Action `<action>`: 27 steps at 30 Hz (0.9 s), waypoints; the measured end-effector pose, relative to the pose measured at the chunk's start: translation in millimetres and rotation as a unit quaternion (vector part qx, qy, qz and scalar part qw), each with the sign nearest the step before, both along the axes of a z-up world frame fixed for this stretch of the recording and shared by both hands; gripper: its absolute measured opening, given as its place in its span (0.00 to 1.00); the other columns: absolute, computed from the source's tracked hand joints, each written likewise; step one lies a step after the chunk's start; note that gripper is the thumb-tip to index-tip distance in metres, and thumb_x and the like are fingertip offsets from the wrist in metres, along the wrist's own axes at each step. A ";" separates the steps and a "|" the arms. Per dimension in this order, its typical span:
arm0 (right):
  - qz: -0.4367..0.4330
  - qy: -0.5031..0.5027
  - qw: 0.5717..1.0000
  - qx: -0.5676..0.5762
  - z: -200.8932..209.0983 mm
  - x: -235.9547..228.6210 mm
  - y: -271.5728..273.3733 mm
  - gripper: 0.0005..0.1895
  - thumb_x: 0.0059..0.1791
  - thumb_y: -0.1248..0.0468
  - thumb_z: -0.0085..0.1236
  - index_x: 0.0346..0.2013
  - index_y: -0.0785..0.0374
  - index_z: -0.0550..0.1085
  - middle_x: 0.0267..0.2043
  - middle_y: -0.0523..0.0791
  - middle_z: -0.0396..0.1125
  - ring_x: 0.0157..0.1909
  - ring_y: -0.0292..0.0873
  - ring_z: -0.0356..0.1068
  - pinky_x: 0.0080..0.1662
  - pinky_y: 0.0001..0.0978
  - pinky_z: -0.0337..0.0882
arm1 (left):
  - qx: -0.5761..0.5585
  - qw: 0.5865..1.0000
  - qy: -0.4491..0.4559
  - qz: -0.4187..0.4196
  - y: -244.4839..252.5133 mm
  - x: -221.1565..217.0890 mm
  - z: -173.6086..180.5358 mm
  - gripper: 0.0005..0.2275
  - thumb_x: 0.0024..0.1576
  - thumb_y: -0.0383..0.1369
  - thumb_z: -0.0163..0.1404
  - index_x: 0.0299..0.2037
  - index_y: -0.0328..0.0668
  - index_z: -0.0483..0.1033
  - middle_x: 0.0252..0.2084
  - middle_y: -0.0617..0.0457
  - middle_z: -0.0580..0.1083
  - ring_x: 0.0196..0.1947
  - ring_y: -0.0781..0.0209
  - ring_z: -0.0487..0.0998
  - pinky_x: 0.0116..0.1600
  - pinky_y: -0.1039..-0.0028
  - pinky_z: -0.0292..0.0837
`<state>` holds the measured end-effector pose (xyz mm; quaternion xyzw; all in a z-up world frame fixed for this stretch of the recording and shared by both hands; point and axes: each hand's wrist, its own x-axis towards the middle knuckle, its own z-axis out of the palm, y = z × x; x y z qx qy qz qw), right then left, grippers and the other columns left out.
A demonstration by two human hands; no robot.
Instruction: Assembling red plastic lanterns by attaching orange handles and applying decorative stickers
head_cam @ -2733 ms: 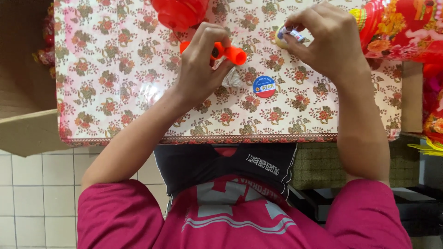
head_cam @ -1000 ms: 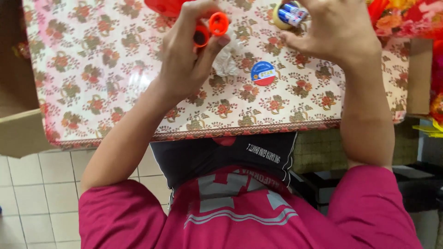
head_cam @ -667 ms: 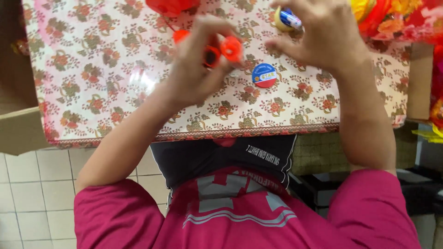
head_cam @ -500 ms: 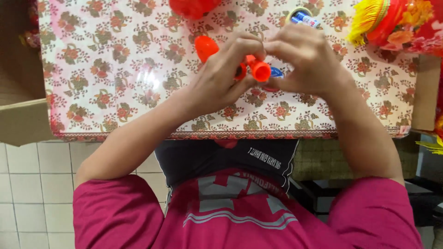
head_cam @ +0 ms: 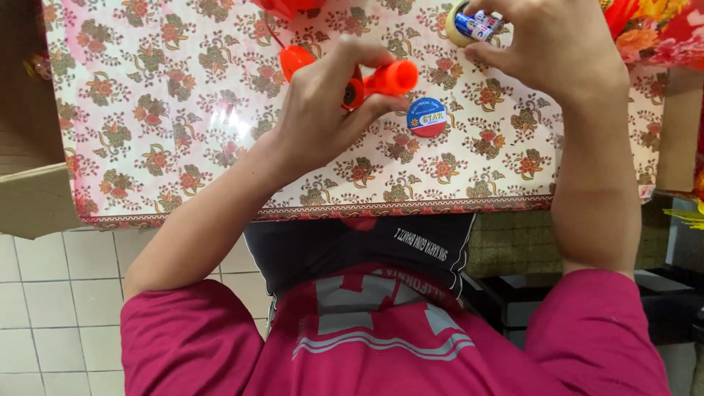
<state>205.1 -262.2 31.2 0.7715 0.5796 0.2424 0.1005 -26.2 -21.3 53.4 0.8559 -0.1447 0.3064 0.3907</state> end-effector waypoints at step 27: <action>0.270 0.528 0.675 0.439 16.8 -57.3 40.2 0.14 0.51 0.69 0.69 0.39 0.75 0.71 0.37 0.57 0.70 0.38 0.48 0.74 0.40 0.33 0.77 | 0.105 0.993 0.032 0.049 4.3 10.3 -12.7 0.12 0.62 0.36 0.59 0.44 0.39 0.71 0.34 0.53 0.77 0.28 0.63 0.73 0.26 0.76 0.66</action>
